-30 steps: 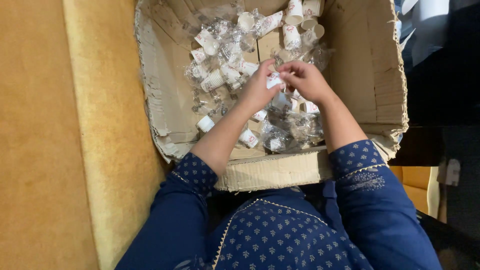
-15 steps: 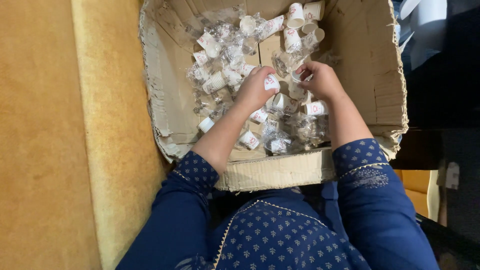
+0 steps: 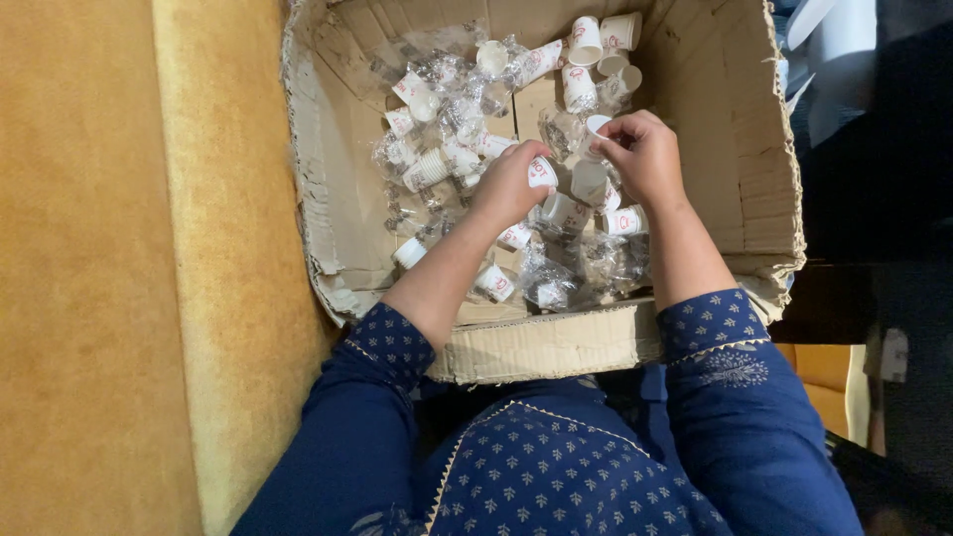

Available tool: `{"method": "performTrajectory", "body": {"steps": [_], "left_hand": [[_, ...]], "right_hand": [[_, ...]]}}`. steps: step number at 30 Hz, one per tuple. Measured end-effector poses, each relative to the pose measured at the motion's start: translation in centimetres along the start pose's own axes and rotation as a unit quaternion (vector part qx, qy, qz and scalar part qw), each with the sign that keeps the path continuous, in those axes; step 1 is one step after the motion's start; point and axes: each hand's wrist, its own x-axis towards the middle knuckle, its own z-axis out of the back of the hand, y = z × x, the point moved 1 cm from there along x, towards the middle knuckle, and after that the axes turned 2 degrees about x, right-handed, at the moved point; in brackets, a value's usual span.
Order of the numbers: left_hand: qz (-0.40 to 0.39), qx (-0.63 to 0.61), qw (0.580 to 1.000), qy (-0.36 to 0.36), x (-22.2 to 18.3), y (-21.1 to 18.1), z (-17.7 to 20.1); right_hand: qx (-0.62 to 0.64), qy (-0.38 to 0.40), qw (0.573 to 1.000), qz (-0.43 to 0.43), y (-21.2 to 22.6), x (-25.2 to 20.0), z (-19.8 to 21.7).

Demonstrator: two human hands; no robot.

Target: Sorting and stacking small paper cups from a cardboard box onto a table.

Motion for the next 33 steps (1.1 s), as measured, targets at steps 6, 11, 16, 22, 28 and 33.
{"method": "performTrajectory", "body": {"steps": [6,11,16,22,28,33], "left_hand": [[0.015,-0.079,0.997,-0.016,0.3,-1.0,0.5],[-0.074,-0.122,0.989,-0.034,0.0,-1.2,0.8],[-0.049,-0.041,0.998,-0.029,0.4,-0.1,0.3],[-0.041,-0.055,0.997,-0.044,0.3,0.1,0.3],[-0.046,-0.073,0.996,-0.031,0.4,-0.1,0.4],[-0.030,-0.035,0.999,-0.005,0.0,-0.8,0.5]], "right_hand": [[0.244,0.069,0.964,-0.085,-0.6,0.2,-1.8],[0.154,0.150,0.976,-0.041,1.9,-0.6,-2.2],[0.271,0.127,0.953,-0.052,0.5,-0.4,-2.0],[-0.270,0.305,0.912,-0.040,-5.5,-0.7,-4.0],[-0.358,0.179,0.907,-0.132,-2.0,-0.6,-2.0],[-0.231,0.084,0.960,-0.135,0.2,-0.7,0.2]]}}
